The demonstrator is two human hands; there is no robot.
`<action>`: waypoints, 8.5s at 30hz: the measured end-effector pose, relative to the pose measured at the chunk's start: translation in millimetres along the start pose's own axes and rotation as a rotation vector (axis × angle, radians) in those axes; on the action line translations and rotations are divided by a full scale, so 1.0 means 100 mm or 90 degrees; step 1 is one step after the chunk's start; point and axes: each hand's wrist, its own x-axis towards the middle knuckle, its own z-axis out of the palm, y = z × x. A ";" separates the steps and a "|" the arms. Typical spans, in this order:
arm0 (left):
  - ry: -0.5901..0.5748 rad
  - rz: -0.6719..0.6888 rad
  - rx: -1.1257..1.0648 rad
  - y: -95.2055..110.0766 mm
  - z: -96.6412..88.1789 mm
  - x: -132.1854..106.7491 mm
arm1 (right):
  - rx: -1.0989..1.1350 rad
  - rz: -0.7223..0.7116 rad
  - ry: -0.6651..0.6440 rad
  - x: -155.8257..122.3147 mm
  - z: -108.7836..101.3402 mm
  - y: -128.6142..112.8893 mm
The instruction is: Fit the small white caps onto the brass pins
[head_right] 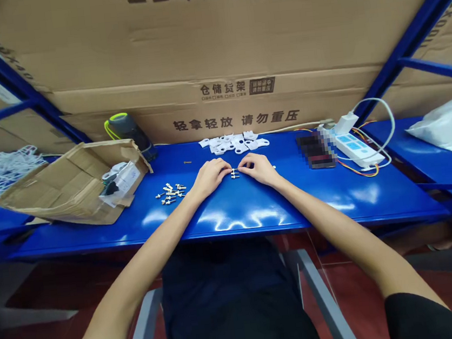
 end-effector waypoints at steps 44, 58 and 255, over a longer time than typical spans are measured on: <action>-0.050 -0.068 -0.014 -0.06 0.02 -0.12 | -0.289 -0.032 -0.103 -0.11 -0.15 0.03; -0.127 -0.106 0.023 0.03 -0.04 -0.10 | -0.299 0.015 -0.193 -0.12 -0.15 0.05; 0.078 0.067 -0.026 0.15 -0.21 -0.08 | 0.108 0.023 0.054 -0.14 -0.11 -0.28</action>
